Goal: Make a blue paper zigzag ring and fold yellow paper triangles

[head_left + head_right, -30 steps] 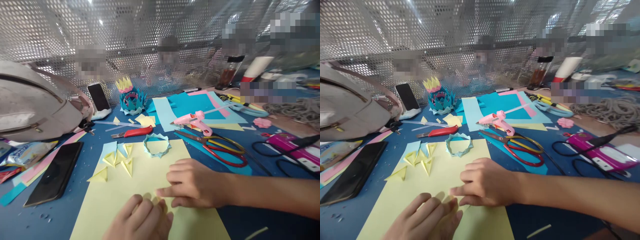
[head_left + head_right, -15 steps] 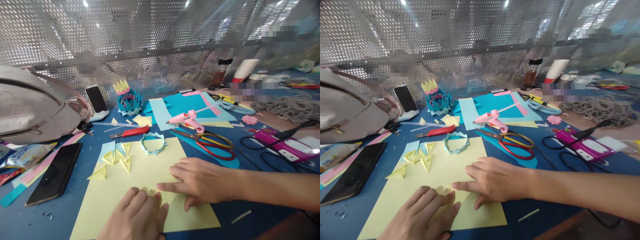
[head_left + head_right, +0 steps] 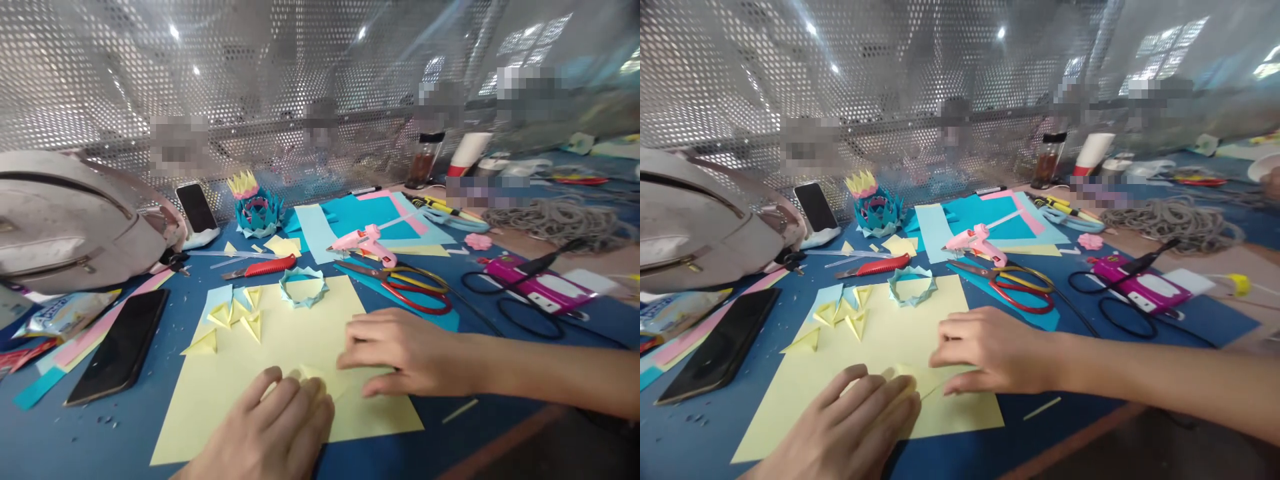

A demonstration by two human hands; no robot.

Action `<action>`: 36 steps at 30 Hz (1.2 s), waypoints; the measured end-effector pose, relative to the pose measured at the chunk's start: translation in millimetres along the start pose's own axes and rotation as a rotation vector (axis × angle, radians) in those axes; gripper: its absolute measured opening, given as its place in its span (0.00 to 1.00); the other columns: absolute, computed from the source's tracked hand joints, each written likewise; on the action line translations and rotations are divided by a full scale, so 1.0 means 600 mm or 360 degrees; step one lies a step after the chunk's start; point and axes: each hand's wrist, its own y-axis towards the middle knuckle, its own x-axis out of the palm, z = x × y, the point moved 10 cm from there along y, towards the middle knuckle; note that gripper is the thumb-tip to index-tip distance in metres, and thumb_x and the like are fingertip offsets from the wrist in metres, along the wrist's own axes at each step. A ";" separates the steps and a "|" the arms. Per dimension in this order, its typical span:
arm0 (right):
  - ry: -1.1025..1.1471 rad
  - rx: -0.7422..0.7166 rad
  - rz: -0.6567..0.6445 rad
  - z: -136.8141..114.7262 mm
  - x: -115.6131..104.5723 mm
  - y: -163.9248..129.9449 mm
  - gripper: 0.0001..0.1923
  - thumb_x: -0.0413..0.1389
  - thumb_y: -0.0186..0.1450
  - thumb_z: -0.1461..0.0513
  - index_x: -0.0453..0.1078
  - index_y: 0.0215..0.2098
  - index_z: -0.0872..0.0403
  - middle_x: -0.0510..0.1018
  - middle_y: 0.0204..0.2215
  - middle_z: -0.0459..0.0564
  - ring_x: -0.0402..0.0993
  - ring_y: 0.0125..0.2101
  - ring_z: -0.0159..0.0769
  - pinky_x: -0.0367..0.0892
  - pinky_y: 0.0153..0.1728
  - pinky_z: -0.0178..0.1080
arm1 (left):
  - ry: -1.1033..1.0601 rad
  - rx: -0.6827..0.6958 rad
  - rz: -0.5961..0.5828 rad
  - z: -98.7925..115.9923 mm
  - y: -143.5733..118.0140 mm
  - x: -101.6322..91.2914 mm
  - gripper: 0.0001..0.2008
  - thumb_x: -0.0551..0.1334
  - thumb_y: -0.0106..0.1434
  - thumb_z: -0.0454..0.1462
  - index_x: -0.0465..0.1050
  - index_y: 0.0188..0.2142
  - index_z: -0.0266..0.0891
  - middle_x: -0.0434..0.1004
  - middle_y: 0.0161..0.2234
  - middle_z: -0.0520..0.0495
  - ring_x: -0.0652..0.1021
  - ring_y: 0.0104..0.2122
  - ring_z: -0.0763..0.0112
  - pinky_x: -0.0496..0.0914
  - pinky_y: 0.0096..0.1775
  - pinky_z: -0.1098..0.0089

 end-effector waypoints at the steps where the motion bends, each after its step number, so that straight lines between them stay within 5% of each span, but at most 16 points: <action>1: 0.0042 0.0034 0.0002 0.003 0.005 0.012 0.24 0.46 0.73 0.45 0.72 0.47 0.54 0.75 0.36 0.50 0.71 0.36 0.37 0.59 0.34 0.37 | -0.0008 0.0005 0.0008 0.001 0.001 -0.003 0.14 0.52 0.72 0.30 0.77 0.45 0.33 0.83 0.41 0.47 0.79 0.35 0.68 0.70 0.41 0.65; 6: 0.0059 0.0088 -0.0029 0.012 0.033 0.056 0.27 0.52 0.66 0.38 0.67 0.40 0.54 0.75 0.33 0.48 0.71 0.33 0.38 0.57 0.30 0.36 | -0.0009 0.0012 0.0133 0.001 -0.003 -0.019 0.11 0.55 0.70 0.28 0.76 0.36 0.35 0.81 0.32 0.51 0.77 0.29 0.71 0.70 0.39 0.66; 17: 0.0139 0.0101 -0.0188 0.017 0.027 0.071 0.11 0.51 0.70 0.62 0.61 0.28 0.54 0.68 0.26 0.43 0.63 0.28 0.31 0.55 0.29 0.35 | -0.0161 -0.0065 0.0081 -0.015 0.004 -0.007 0.10 0.55 0.70 0.28 0.76 0.39 0.35 0.80 0.32 0.51 0.79 0.31 0.73 0.72 0.41 0.68; 23: 0.0009 -0.0033 -0.0262 0.011 0.035 0.071 0.11 0.50 0.72 0.61 0.62 0.30 0.53 0.70 0.29 0.44 0.64 0.30 0.31 0.55 0.29 0.35 | -0.0195 -0.0181 0.0305 -0.030 -0.005 -0.039 0.12 0.57 0.70 0.29 0.75 0.31 0.39 0.82 0.33 0.53 0.80 0.35 0.73 0.72 0.42 0.70; 28: -0.0093 -0.0144 -0.0233 0.008 0.035 0.067 0.12 0.49 0.74 0.58 0.66 0.34 0.54 0.72 0.31 0.45 0.65 0.30 0.33 0.55 0.29 0.36 | -0.0243 -0.0099 0.0045 -0.031 0.003 -0.010 0.11 0.54 0.72 0.31 0.76 0.44 0.33 0.83 0.37 0.45 0.82 0.37 0.68 0.77 0.41 0.68; 36: 0.0260 0.0105 0.0013 0.053 0.024 0.060 0.13 0.49 0.73 0.60 0.63 0.29 0.54 0.68 0.27 0.44 0.63 0.28 0.32 0.57 0.29 0.35 | -0.0068 -0.0134 -0.0074 -0.032 -0.004 0.027 0.12 0.54 0.72 0.28 0.78 0.44 0.35 0.83 0.35 0.50 0.83 0.36 0.71 0.77 0.44 0.70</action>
